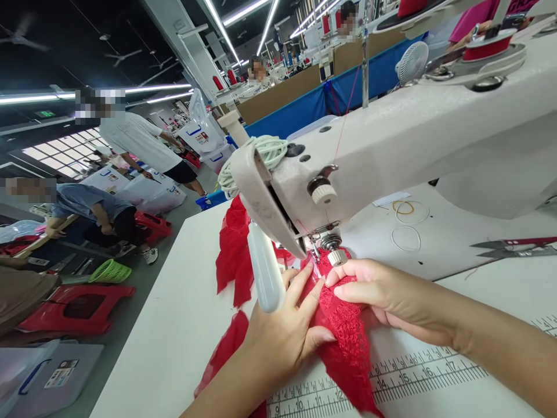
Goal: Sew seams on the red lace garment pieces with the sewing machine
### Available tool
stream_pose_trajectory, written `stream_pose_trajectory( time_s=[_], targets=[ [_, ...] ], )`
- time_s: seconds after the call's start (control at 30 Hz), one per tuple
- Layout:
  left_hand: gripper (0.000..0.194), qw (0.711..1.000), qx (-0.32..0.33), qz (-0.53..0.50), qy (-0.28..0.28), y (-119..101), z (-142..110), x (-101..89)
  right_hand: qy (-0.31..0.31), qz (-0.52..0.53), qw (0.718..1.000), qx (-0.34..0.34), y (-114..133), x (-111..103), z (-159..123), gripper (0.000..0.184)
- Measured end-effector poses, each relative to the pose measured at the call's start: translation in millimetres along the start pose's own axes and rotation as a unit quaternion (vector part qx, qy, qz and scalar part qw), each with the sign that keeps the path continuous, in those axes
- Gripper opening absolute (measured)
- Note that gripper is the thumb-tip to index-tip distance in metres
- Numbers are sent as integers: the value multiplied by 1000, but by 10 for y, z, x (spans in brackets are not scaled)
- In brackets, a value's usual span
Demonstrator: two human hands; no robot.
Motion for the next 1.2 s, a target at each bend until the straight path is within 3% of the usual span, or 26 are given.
stream_pose_trajectory(
  time_s=[0.1, 0.17, 0.3, 0.37, 0.47, 0.63, 0.7, 0.77, 0.9, 1.03, 1.2],
  targets=[
    [78, 1000, 6, 14, 1, -3, -19, -6, -52, -124, 991, -23, -6, -34, 27, 29],
    [78, 1000, 13, 24, 1, 6, -36, 1, -84, -215, 970, -73, -8, -58, 51, 24],
    [74, 999, 32, 31, 5, 40, -41, 16, -147, -340, 913, -173, -26, -108, 83, 35],
    [74, 999, 38, 32, 7, 59, -32, 15, -186, -406, 871, -206, -27, -120, 85, 40],
    [74, 998, 48, 35, 11, 79, -25, 14, -240, -514, 776, -278, 5, -90, 67, 40],
    [73, 998, 52, 35, 17, 92, -33, 18, -327, -657, 542, -411, 70, 9, -18, 29],
    [72, 998, 53, 34, 20, 92, -34, 18, -334, -677, 494, -432, 76, 33, -40, 33],
    [73, 998, 55, 33, 24, 92, -33, 16, -296, -676, 498, -454, 63, 50, -43, 35],
    [72, 998, 56, 30, 27, 98, -34, 4, -181, -643, 550, -502, -29, 40, -12, 37],
    [67, 996, 63, 35, 45, 120, -45, -18, -155, -626, 598, -475, -117, -33, 49, 36],
    [69, 994, 76, 41, 65, 159, -64, -16, -158, -645, 587, -464, -132, -40, 65, 34]
  ],
)
Point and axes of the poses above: each hand's wrist, its own z-axis towards the middle knuckle, its own x-axis out of the palm, y = z × x, the point moved 3 cm from there along z, towards the middle knuckle, and after that the axes turned 10 degrees about z, right-handed, at the moved point
